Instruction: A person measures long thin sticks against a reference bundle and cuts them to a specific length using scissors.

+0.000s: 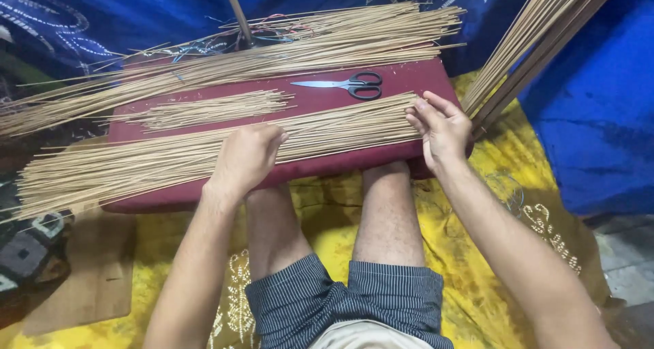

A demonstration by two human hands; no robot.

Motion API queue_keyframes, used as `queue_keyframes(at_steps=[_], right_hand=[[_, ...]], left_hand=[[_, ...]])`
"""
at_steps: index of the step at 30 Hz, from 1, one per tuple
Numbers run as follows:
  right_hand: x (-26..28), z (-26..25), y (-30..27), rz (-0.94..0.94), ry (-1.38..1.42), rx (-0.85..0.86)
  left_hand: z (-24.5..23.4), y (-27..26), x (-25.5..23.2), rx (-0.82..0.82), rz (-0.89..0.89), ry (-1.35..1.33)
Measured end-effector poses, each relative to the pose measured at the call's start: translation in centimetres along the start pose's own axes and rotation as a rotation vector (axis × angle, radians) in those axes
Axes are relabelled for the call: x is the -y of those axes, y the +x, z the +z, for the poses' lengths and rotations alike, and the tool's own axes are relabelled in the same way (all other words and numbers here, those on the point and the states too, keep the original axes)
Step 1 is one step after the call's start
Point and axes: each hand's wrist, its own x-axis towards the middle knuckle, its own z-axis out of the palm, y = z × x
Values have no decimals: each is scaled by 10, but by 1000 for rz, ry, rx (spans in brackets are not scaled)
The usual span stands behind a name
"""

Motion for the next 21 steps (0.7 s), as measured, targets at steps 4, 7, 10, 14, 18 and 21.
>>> queue_keyframes(at_steps=[4,7,10,14,18,21], right_hand=[[-4,12,-10,-27,56,19],[-5,14,-11,-31,61,11],[-8,13,-11,-34,49,1],[-11,9,-11,-30,36,-9],[-13,0,-8,-19,19,-5],[-15,-7,-5,-13,16,3]], left_hand=[[-6,-3,-6,38,-27,-67],[-10,-5,-10,60,-73,-114],[-13,-5,-11,84,-99,-175],[-7,-4,-4,127,-120,-195],[-11,-6,-8,188,-117,-245],[-14,-6,-9,286,-126,-255]])
